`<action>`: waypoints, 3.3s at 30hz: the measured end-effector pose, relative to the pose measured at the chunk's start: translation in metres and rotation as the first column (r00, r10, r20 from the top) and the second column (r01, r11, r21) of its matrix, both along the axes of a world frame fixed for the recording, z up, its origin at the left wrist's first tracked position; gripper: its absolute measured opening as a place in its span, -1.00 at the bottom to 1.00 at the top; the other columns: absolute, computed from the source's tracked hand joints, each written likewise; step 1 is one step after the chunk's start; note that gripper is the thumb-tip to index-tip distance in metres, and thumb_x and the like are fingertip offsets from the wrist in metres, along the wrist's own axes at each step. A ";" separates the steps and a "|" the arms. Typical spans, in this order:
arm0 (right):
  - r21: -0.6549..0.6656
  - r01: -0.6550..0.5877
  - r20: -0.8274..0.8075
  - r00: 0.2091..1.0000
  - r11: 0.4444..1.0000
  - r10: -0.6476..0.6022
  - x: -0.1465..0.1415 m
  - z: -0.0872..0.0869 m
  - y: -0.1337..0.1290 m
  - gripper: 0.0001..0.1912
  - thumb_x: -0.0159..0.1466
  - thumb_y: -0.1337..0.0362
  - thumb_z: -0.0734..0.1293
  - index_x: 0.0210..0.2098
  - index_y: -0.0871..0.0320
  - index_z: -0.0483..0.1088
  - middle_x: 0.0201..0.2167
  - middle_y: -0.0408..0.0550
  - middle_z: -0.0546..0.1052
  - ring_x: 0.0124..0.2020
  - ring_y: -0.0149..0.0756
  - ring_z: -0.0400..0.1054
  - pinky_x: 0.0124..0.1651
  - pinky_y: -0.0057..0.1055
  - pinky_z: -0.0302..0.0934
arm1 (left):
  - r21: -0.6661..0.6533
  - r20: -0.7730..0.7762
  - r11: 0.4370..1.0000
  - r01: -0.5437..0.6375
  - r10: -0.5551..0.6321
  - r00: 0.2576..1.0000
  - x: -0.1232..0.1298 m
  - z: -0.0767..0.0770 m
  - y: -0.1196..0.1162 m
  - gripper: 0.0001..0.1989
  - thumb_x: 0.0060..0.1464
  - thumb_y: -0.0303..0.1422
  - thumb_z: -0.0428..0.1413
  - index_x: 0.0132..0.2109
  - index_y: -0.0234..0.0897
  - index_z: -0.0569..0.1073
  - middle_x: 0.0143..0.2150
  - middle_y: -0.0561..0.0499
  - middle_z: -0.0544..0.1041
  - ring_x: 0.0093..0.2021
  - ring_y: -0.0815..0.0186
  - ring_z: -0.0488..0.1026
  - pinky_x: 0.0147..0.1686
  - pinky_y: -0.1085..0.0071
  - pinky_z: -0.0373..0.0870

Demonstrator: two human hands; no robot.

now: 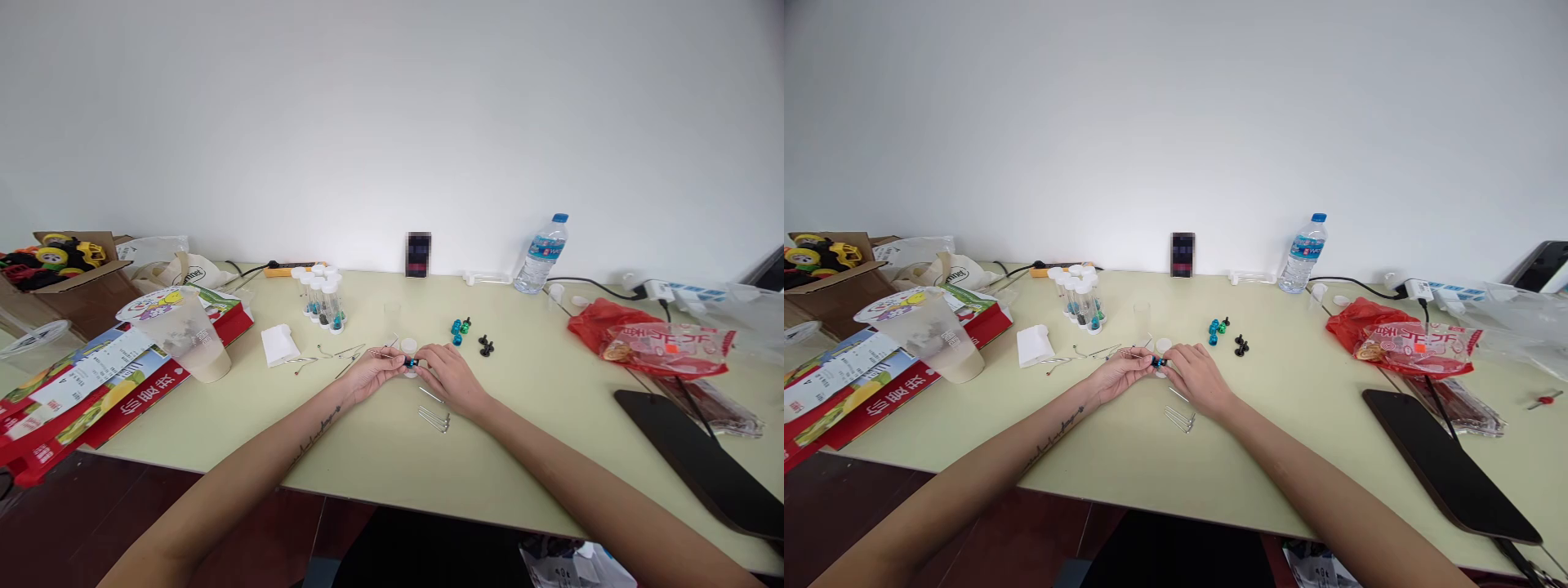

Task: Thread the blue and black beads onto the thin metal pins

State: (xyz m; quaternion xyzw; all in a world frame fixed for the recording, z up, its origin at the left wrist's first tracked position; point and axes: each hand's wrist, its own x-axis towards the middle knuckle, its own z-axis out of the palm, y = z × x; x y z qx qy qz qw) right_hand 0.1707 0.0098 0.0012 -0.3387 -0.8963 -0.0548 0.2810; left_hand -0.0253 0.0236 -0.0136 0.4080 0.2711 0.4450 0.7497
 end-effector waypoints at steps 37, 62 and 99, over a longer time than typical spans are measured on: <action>-0.005 -0.029 0.020 0.999 1.000 0.029 -0.002 -0.002 0.001 -0.82 0.38 0.27 0.07 -0.11 0.14 0.23 -0.20 0.02 0.45 -0.24 -0.23 0.32 -0.19 -0.29 0.06 | -0.029 -0.012 1.000 -0.011 0.010 1.000 0.000 -0.001 0.000 -0.82 -0.18 -0.49 0.28 -0.35 -0.43 0.49 -0.43 -0.01 0.52 -0.38 0.44 0.46 -0.16 0.50 0.36; -0.042 -0.053 0.025 0.998 0.998 0.054 -0.001 0.001 0.000 -0.83 0.34 0.26 0.12 -0.10 0.15 0.23 -0.19 0.04 0.44 -0.27 -0.23 0.31 -0.17 -0.29 0.08 | -0.015 -0.004 1.000 0.017 -0.017 1.000 -0.002 -0.002 0.001 -0.79 -0.19 -0.45 0.29 -0.33 -0.42 0.50 -0.42 -0.01 0.51 -0.38 0.44 0.45 -0.13 0.44 0.35; -0.058 -0.074 0.001 0.997 0.996 0.074 0.000 0.001 0.000 -0.83 0.37 0.22 0.09 -0.15 0.14 0.22 -0.22 0.01 0.45 -0.26 -0.26 0.32 -0.18 -0.30 0.08 | -0.001 -0.035 1.000 0.026 -0.026 0.999 -0.001 0.000 -0.001 -0.79 -0.21 -0.43 0.31 -0.35 -0.42 0.50 -0.43 -0.01 0.51 -0.38 0.43 0.45 -0.15 0.47 0.33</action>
